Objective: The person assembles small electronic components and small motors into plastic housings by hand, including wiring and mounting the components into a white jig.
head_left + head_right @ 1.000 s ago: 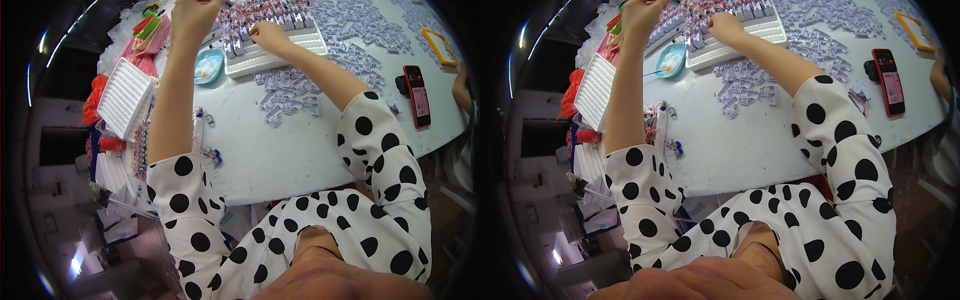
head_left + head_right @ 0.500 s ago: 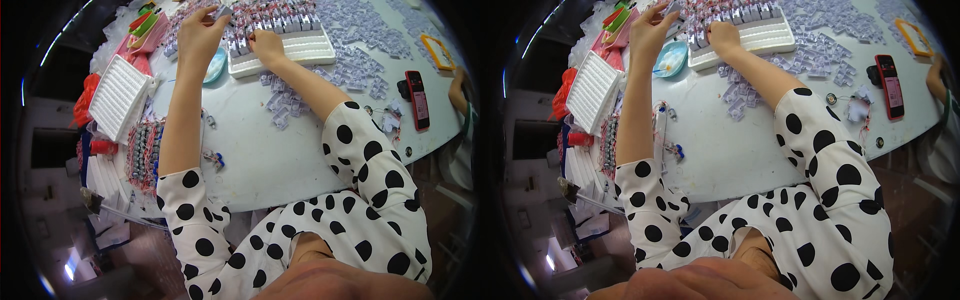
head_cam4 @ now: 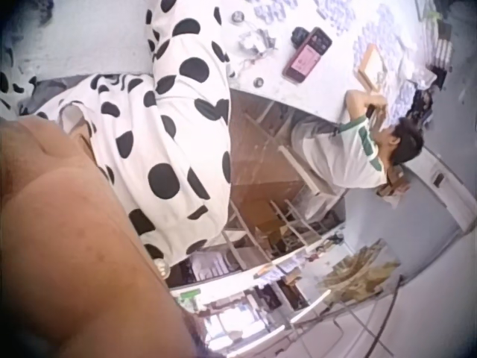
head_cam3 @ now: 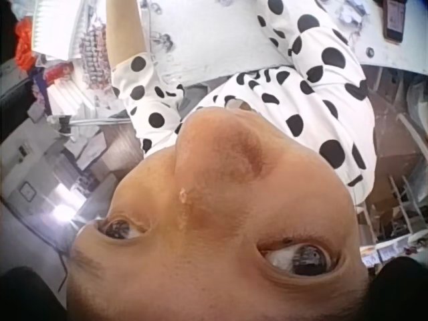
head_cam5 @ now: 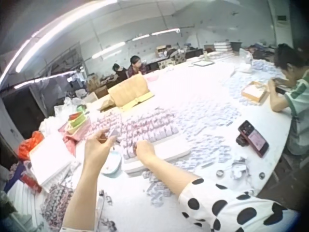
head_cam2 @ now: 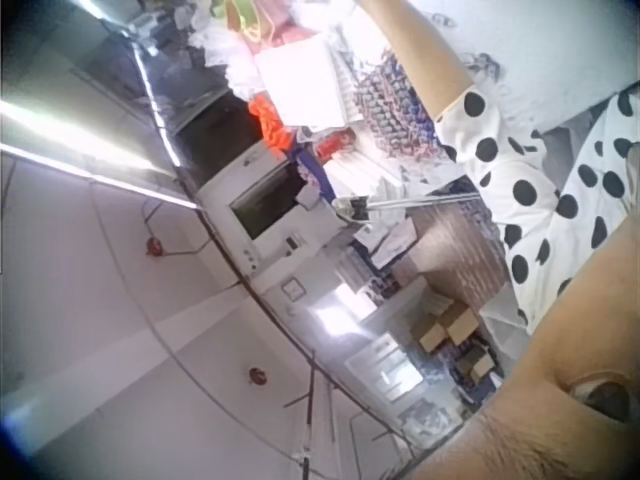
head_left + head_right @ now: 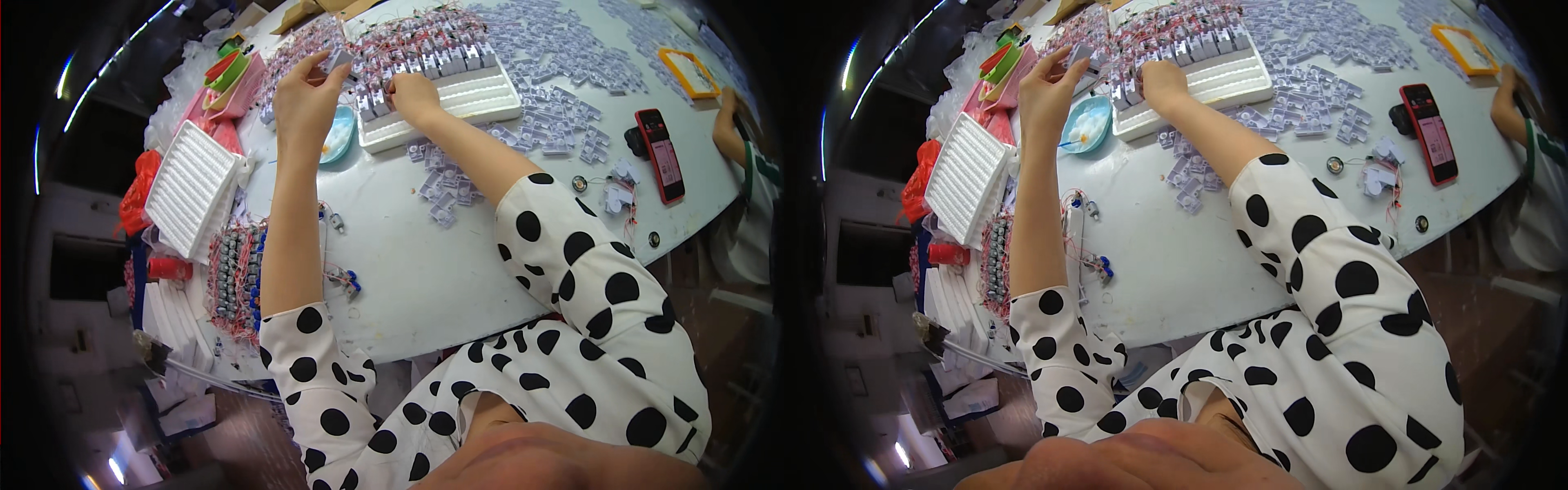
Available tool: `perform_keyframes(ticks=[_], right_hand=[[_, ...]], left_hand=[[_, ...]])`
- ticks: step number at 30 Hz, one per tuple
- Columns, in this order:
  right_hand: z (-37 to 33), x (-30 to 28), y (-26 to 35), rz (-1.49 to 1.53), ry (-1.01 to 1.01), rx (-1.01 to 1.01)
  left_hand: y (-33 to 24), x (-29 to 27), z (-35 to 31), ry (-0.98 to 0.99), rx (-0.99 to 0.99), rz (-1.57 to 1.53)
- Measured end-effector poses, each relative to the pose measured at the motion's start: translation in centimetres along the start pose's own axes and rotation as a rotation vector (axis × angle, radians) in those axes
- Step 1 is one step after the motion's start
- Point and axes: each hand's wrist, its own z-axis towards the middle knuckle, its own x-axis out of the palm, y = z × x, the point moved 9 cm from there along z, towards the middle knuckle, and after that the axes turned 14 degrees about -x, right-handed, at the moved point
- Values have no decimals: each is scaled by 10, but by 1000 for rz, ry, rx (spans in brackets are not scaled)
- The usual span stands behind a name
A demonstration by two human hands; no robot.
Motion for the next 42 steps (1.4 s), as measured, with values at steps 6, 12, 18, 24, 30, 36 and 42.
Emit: perform_keyframes(ticks=[6, 12, 18, 24, 30, 36, 42], right_hand=[[-10, 4, 0, 130, -24, 15], [-3, -28, -22, 227, 11, -96], [5, -50, -22, 300, 248, -63], [0, -57, -24, 119, 295, -146], [9, -111, -28, -23, 15, -101], [-6, -48, -34, -37, 246, -129], [-7, -43, -30, 79, 60, -71]], left_hand=[[11, 2, 8, -27, -51, 105], [7, 12, 45, -101, -4, 145], [40, 28, 79, -93, -82, -32], [39, 34, 76, -97, -87, 16], [33, 27, 72, -88, -29, -46], [21, 30, 57, -72, -37, -12], [15, 27, 49, -109, 11, 19]])
